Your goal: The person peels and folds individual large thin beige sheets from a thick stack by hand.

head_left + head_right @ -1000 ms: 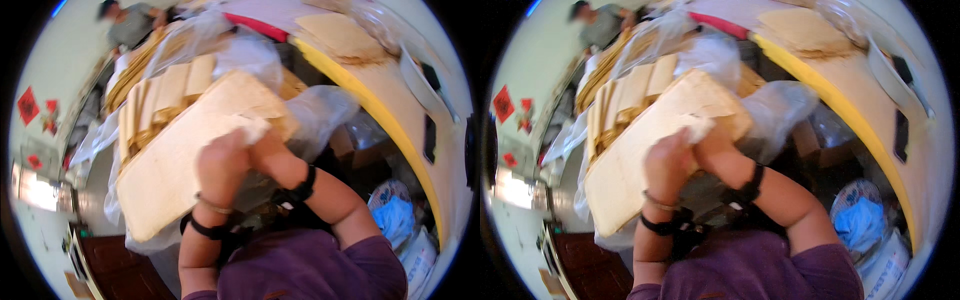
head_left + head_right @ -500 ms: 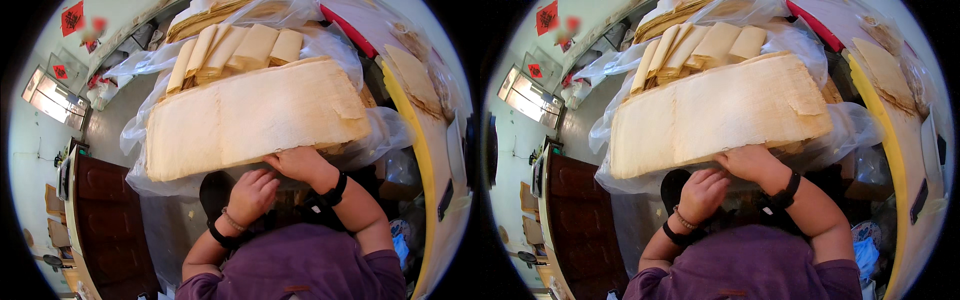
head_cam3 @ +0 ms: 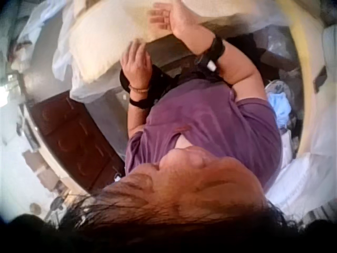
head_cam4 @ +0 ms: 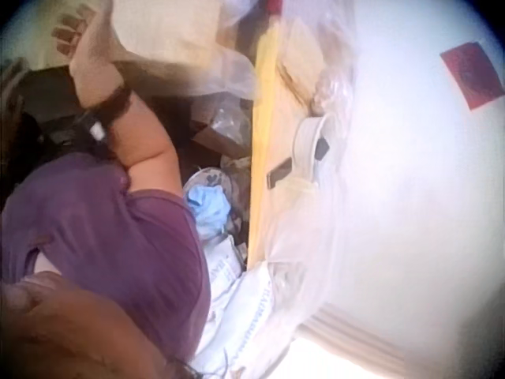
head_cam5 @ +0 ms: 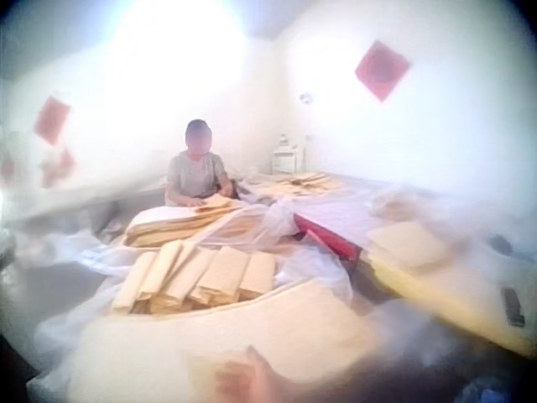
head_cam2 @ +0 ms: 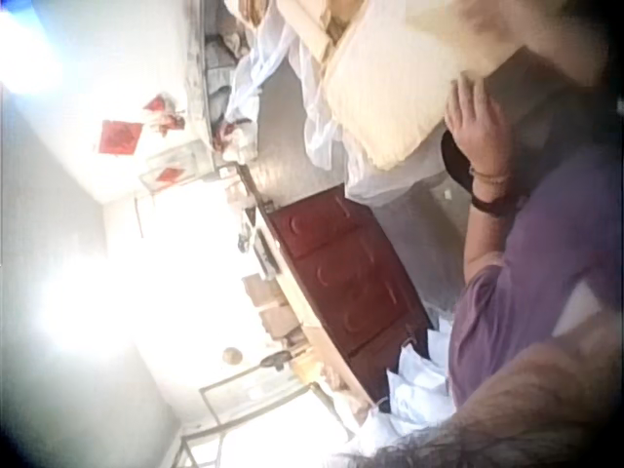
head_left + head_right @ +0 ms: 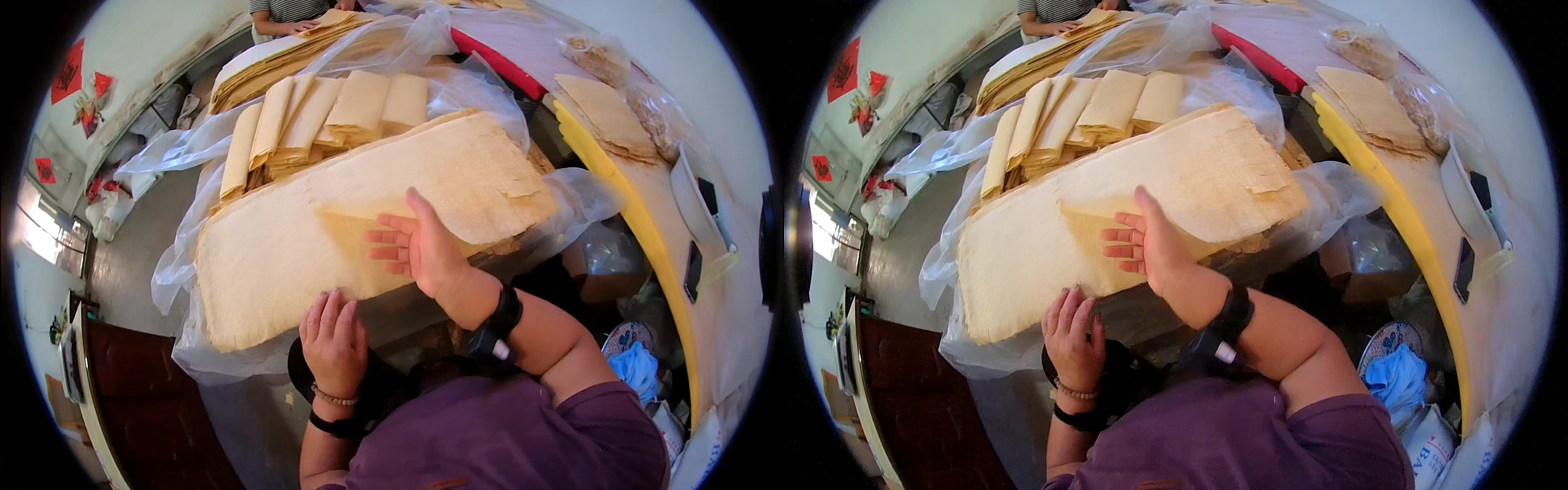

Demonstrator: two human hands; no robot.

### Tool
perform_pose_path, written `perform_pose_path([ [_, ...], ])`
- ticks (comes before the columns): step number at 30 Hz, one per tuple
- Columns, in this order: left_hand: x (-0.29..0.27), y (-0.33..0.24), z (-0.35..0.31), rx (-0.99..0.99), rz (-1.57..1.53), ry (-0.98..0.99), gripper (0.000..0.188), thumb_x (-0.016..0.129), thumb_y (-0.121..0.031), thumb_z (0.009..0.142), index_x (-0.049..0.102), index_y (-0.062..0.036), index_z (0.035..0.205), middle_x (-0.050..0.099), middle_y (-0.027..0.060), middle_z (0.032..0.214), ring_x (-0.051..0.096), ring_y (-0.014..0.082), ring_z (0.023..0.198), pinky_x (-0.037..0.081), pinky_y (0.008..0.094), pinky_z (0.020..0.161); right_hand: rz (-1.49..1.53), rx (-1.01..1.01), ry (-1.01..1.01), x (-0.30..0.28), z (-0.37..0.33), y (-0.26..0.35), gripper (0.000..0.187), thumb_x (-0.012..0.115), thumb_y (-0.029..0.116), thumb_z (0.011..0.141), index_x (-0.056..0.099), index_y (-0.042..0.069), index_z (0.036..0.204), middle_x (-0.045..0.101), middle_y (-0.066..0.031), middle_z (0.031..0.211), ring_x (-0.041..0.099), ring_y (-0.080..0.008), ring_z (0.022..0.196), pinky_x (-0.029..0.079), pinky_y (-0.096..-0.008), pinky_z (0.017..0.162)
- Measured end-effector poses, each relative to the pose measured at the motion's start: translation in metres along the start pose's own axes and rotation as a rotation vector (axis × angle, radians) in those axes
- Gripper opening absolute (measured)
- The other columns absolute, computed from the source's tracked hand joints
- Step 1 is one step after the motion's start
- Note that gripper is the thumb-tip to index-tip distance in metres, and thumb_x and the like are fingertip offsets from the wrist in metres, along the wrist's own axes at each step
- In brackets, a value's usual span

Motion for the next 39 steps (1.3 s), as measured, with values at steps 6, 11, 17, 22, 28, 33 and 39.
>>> perform_pose_path([
  [6,0.013,0.01,0.025,0.026,-0.148,0.052,0.024,0.066,-0.008,0.088,0.067,-0.004,0.112,0.066,0.015,0.123,0.06,0.036,0.117,0.045,0.0478,0.1,0.445,0.216,-0.025,-0.021,-0.029,0.013,0.088,0.043,0.075,0.092,0.047,0.0,0.139,0.066,-0.0183,0.119,0.067,-0.0322,0.104,0.055,-0.0489,0.083],
  [11,0.019,0.014,0.035,0.011,0.07,0.049,0.026,0.066,-0.008,0.088,0.067,-0.0044,0.114,0.066,0.0135,0.117,0.061,0.0346,0.115,0.045,0.0457,0.099,0.246,0.266,-0.084,-0.032,-0.016,-0.016,0.052,0.044,0.051,0.105,0.056,0.005,0.126,0.067,-0.019,0.118,0.069,-0.0292,0.1,0.058,-0.0467,0.081],
  [17,0.018,0.011,0.041,0.005,0.001,0.047,0.025,0.067,-0.009,0.086,0.068,-0.0076,0.111,0.067,0.0088,0.116,0.062,0.0304,0.113,0.046,0.0439,0.097,0.276,-0.012,0.173,-0.042,-0.007,0.032,0.029,0.053,0.025,0.103,0.061,0.002,0.118,0.069,-0.0158,0.109,0.07,-0.0304,0.101,0.055,-0.0421,0.094],
  [22,0.017,0.009,0.055,-0.027,0.052,0.166,0.03,0.067,-0.015,0.088,0.068,-0.0108,0.118,0.066,0.0083,0.124,0.061,0.0295,0.103,0.047,0.0422,0.09,0.315,-0.456,0.221,-0.055,0.007,0.069,0.019,0.056,0.02,0.099,0.064,0.005,0.108,0.07,-0.0095,0.111,0.068,-0.0291,0.104,0.051,-0.0455,0.099],
  [28,0.027,0.023,0.085,-0.035,0.131,0.248,0.038,0.069,-0.025,0.087,0.067,-0.0132,0.124,0.066,0.0108,0.129,0.061,0.0307,0.1,0.05,0.0414,0.086,0.308,-0.69,0.258,-0.064,-0.007,0.135,0.016,0.059,0.019,0.097,0.064,0.006,0.105,0.069,-0.0086,0.111,0.063,-0.0271,0.112,0.046,-0.0452,0.104],
  [33,0.039,0.026,0.088,-0.031,0.092,0.209,0.037,0.072,-0.026,0.085,0.07,-0.015,0.121,0.067,0.0097,0.127,0.061,0.0309,0.097,0.054,0.0403,0.082,0.219,-0.757,0.38,-0.118,-0.023,0.211,0.037,0.045,0.029,0.1,0.071,0.003,0.106,0.068,-0.0197,0.125,0.055,-0.0357,0.127,0.03,-0.0562,0.117],
  [39,0.039,0.023,0.087,-0.017,0.164,0.176,0.036,0.071,-0.025,0.086,0.071,-0.0139,0.12,0.068,0.0104,0.127,0.061,0.0308,0.097,0.053,0.0394,0.085,0.197,-0.805,0.677,-0.152,-0.058,0.275,0.038,0.048,0.026,0.1,0.067,-0.003,0.115,0.068,-0.0238,0.121,0.06,-0.0349,0.123,0.038,-0.0473,0.113],
])
Point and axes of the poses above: each hand's wrist, its own z-axis towards the middle knuckle, its own x-axis out of the palm, y = z × x, the point moved 1 cm from there along z, towards the middle knuckle
